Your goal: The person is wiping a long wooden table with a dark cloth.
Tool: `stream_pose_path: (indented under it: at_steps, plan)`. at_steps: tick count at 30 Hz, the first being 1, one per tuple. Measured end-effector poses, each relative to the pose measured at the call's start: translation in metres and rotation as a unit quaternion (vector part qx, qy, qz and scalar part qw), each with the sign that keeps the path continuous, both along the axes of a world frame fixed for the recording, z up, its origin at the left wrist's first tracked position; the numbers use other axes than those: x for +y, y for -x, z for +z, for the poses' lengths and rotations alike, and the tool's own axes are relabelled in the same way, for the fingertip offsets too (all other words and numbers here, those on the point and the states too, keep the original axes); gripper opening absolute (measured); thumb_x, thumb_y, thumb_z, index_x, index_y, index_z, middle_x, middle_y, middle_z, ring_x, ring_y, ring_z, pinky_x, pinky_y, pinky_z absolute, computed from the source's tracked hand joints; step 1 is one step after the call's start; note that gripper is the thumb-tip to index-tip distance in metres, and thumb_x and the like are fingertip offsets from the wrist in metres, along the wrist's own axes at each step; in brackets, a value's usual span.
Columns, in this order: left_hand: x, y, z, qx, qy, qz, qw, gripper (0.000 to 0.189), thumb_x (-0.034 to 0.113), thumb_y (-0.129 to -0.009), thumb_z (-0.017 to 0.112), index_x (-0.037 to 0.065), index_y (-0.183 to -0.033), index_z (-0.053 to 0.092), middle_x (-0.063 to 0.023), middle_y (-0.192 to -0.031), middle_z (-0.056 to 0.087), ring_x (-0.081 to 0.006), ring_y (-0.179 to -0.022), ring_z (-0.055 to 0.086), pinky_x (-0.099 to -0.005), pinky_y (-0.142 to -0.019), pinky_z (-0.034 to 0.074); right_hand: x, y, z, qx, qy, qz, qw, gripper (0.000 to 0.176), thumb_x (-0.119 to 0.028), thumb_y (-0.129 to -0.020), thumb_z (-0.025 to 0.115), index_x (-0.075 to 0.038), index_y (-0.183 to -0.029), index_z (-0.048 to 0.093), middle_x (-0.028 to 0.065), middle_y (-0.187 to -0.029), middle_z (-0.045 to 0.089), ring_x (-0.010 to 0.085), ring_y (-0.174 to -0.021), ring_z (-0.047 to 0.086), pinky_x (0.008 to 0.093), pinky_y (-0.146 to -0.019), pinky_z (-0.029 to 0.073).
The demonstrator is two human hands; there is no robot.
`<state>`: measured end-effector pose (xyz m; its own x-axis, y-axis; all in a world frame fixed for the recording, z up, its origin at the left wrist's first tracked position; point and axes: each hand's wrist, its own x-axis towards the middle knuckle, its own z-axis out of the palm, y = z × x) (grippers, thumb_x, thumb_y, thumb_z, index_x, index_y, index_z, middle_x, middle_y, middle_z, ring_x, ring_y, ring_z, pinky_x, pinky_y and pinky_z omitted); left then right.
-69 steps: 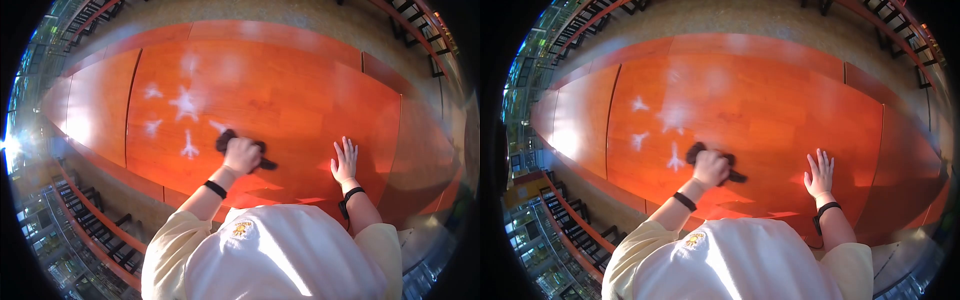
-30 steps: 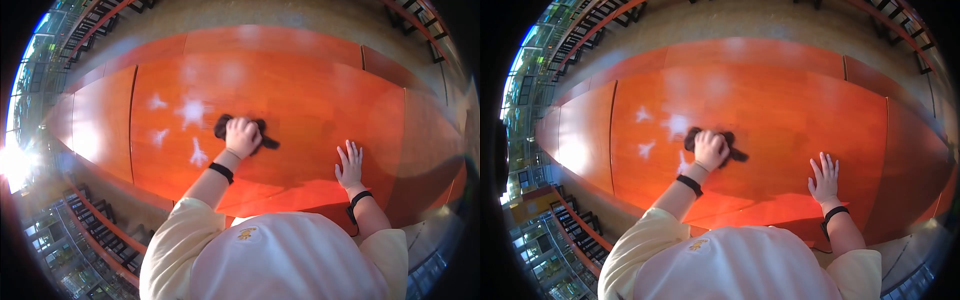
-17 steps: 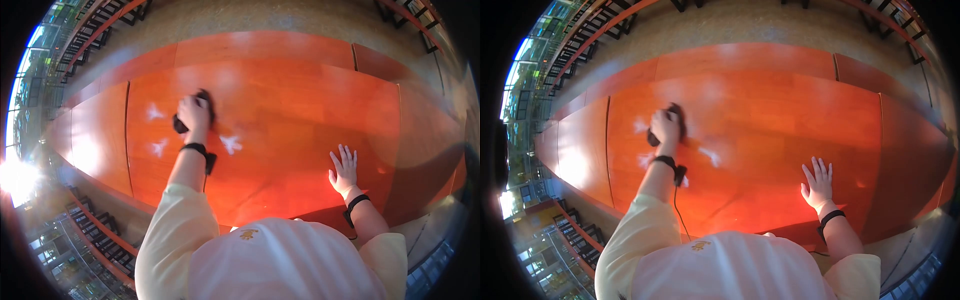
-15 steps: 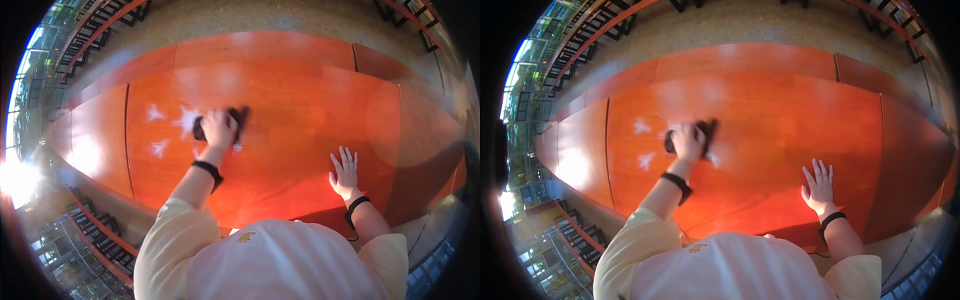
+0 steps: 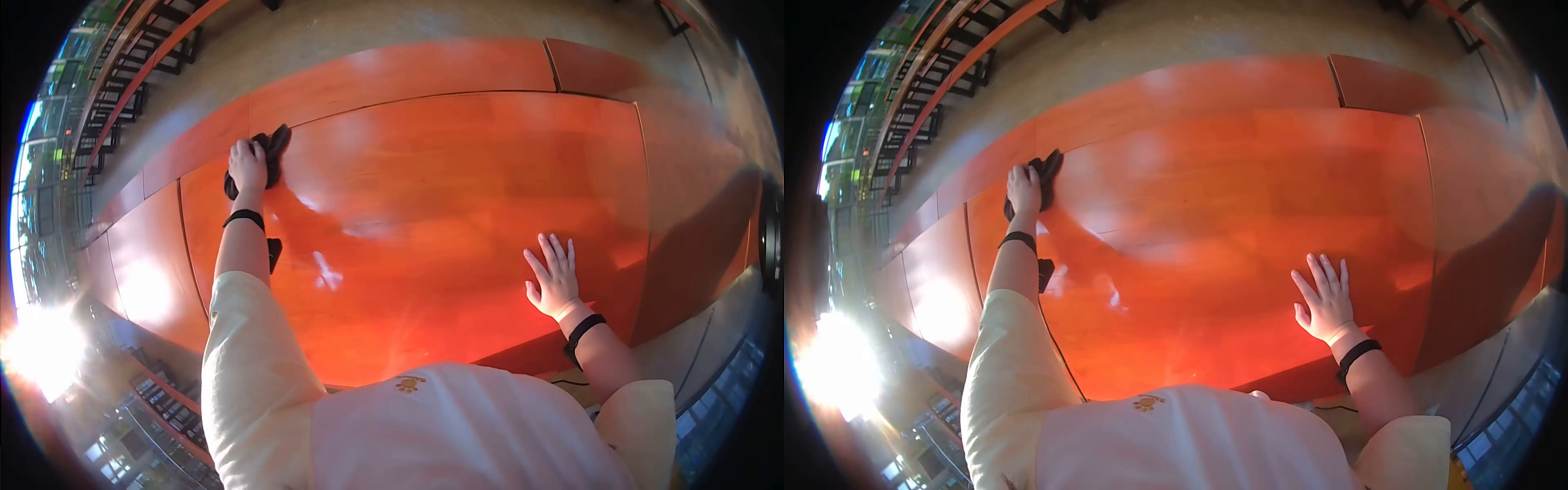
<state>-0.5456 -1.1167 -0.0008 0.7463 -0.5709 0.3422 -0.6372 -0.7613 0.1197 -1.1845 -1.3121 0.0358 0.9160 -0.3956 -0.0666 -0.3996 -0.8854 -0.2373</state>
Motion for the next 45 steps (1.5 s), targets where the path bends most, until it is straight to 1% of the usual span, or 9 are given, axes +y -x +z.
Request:
stream_pose_path:
  at_steps: [8, 13, 19, 22, 27, 32, 37, 41, 45]
  plan:
    - [-0.038, 0.004, 0.012, 0.028, 0.001, 0.194, 0.981, 0.035, 0.041, -0.095, 0.05, 0.008, -0.104, 0.06, -0.0198, -0.106, 0.062, -0.0399, -0.102, 0.059, -0.0524, -0.084, 0.048, 0.001, 0.001, -0.001, -0.007, -0.002, -0.007, 1.0, 0.072, -0.027, -0.072, 0.072, -0.021, -0.14, 0.047, 0.0152, -0.155, 0.028, 0.0379, -0.142, 0.028, 0.0671, -0.113, 0.018]
    - [-0.042, 0.14, 0.013, -0.029, 0.037, -0.16, 0.986, 0.014, 0.02, -0.083, 0.062, 0.007, -0.079, 0.057, -0.0143, -0.078, 0.058, -0.0356, -0.074, 0.058, -0.0476, -0.066, 0.045, 0.004, 0.0, -0.002, -0.01, -0.004, -0.004, 1.0, 0.071, -0.027, -0.072, 0.071, -0.02, -0.139, 0.048, 0.0164, -0.154, 0.029, 0.0383, -0.142, 0.027, 0.0671, -0.113, 0.017]
    - [-0.014, 0.189, 0.031, 0.061, 0.056, -0.428, 0.9, 0.019, 0.015, -0.072, 0.07, 0.011, -0.084, 0.056, -0.0098, -0.088, 0.057, -0.0323, -0.084, 0.056, -0.046, -0.076, 0.044, 0.001, -0.002, 0.0, -0.006, 0.004, -0.001, 1.0, 0.071, -0.027, -0.073, 0.07, -0.019, -0.139, 0.047, 0.0183, -0.154, 0.028, 0.0399, -0.142, 0.027, 0.0673, -0.113, 0.017]
    - [-0.038, 0.095, 0.003, -0.01, -0.01, -0.174, 0.985, 0.016, 0.023, -0.087, 0.064, 0.007, -0.087, 0.058, -0.0167, -0.088, 0.06, -0.0377, -0.085, 0.057, -0.0486, -0.075, 0.045, 0.001, -0.003, 0.002, -0.008, 0.011, 0.001, 1.0, 0.071, -0.027, -0.073, 0.07, -0.019, -0.14, 0.046, 0.0176, -0.155, 0.027, 0.0393, -0.142, 0.027, 0.0672, -0.113, 0.017]
    - [-0.073, 0.025, 0.005, -0.031, 0.025, 0.062, 0.997, 0.03, 0.038, -0.092, 0.057, 0.008, -0.093, 0.06, -0.0154, -0.095, 0.063, -0.0367, -0.091, 0.061, -0.0487, -0.078, 0.049, 0.003, -0.002, 0.0, -0.006, 0.016, -0.004, 1.0, 0.071, -0.028, -0.073, 0.071, -0.02, -0.14, 0.047, 0.0163, -0.155, 0.027, 0.0384, -0.142, 0.028, 0.0669, -0.113, 0.018]
    - [-0.058, 0.154, 0.018, -0.007, 0.065, -0.244, 0.968, 0.014, 0.017, -0.078, 0.066, 0.009, -0.082, 0.056, -0.0133, -0.083, 0.056, -0.0354, -0.081, 0.056, -0.0474, -0.071, 0.043, 0.001, -0.003, -0.002, -0.02, 0.011, -0.005, 1.0, 0.07, -0.028, -0.072, 0.071, -0.019, -0.138, 0.049, 0.0159, -0.155, 0.028, 0.0379, -0.142, 0.028, 0.0666, -0.113, 0.017]
    - [0.038, 0.309, 0.038, 0.151, 0.024, -0.499, 0.853, 0.022, 0.026, -0.064, 0.071, 0.016, -0.081, 0.061, -0.0061, -0.092, 0.056, -0.0291, -0.088, 0.054, -0.0453, -0.078, 0.043, 0.002, -0.004, 0.001, -0.004, 0.012, -0.009, 1.0, 0.068, -0.027, -0.073, 0.07, -0.018, -0.137, 0.051, 0.0163, -0.153, 0.03, 0.0378, -0.142, 0.027, 0.0658, -0.114, 0.016]
    - [0.035, 0.283, 0.038, 0.139, 0.035, -0.614, 0.776, 0.022, 0.03, -0.063, 0.071, 0.018, -0.08, 0.063, -0.0052, -0.093, 0.057, -0.0285, -0.087, 0.055, -0.0446, -0.076, 0.044, 0.003, -0.005, 0.001, -0.012, 0.021, -0.005, 1.0, 0.067, -0.027, -0.073, 0.07, -0.018, -0.137, 0.051, 0.017, -0.152, 0.032, 0.0382, -0.141, 0.028, 0.0655, -0.114, 0.017]
    - [-0.041, 0.184, 0.027, 0.037, 0.049, -0.323, 0.945, 0.014, 0.019, -0.071, 0.067, 0.011, -0.078, 0.059, -0.0124, -0.084, 0.058, -0.0346, -0.082, 0.056, -0.0485, -0.072, 0.044, 0.004, -0.006, 0.005, -0.004, 0.013, -0.01, 1.0, 0.066, -0.024, -0.074, 0.069, -0.017, -0.137, 0.05, 0.0172, -0.153, 0.03, 0.0387, -0.141, 0.028, 0.065, -0.114, 0.017]
